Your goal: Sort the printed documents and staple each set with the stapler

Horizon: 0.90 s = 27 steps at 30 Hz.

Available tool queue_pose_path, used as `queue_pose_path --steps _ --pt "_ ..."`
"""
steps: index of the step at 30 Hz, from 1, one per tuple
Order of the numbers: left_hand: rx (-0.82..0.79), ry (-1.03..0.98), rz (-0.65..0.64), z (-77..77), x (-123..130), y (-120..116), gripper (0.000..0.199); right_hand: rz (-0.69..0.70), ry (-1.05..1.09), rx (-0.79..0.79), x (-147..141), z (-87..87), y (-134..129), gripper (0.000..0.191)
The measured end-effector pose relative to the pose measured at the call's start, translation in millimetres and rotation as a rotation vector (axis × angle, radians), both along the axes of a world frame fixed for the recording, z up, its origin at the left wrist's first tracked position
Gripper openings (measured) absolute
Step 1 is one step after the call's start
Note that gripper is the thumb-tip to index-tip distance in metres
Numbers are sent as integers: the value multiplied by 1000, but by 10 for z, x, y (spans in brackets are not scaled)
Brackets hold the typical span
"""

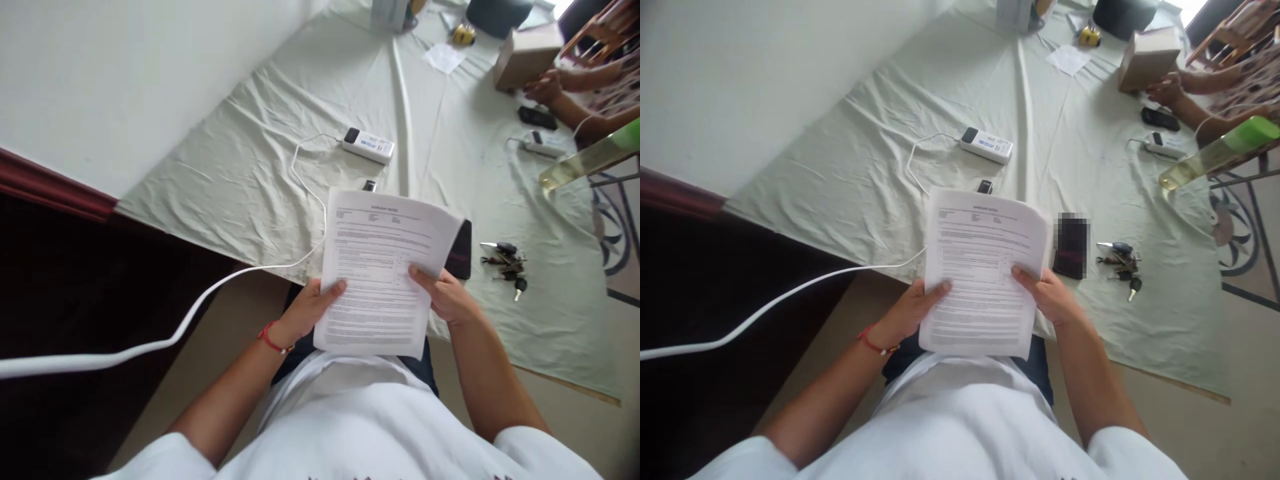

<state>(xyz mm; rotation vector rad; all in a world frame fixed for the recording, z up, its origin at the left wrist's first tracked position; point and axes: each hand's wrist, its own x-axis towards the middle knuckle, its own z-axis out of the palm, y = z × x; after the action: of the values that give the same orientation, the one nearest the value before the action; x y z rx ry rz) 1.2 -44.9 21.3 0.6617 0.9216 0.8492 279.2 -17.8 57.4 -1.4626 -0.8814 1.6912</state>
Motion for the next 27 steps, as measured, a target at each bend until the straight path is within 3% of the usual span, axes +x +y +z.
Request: queue_pose_path --steps 7,12,17,27 --pt "-115 1 105 -15 135 -135 48 -190 25 76 -86 -85 49 45" --pt "-123 34 303 20 197 -138 50 -127 -15 64 -88 -177 73 45" --pt "-145 127 289 -2 190 -147 50 -54 -16 44 -53 -147 69 44" --pt "-188 133 305 106 252 -113 48 -77 -2 36 -17 -102 103 46"
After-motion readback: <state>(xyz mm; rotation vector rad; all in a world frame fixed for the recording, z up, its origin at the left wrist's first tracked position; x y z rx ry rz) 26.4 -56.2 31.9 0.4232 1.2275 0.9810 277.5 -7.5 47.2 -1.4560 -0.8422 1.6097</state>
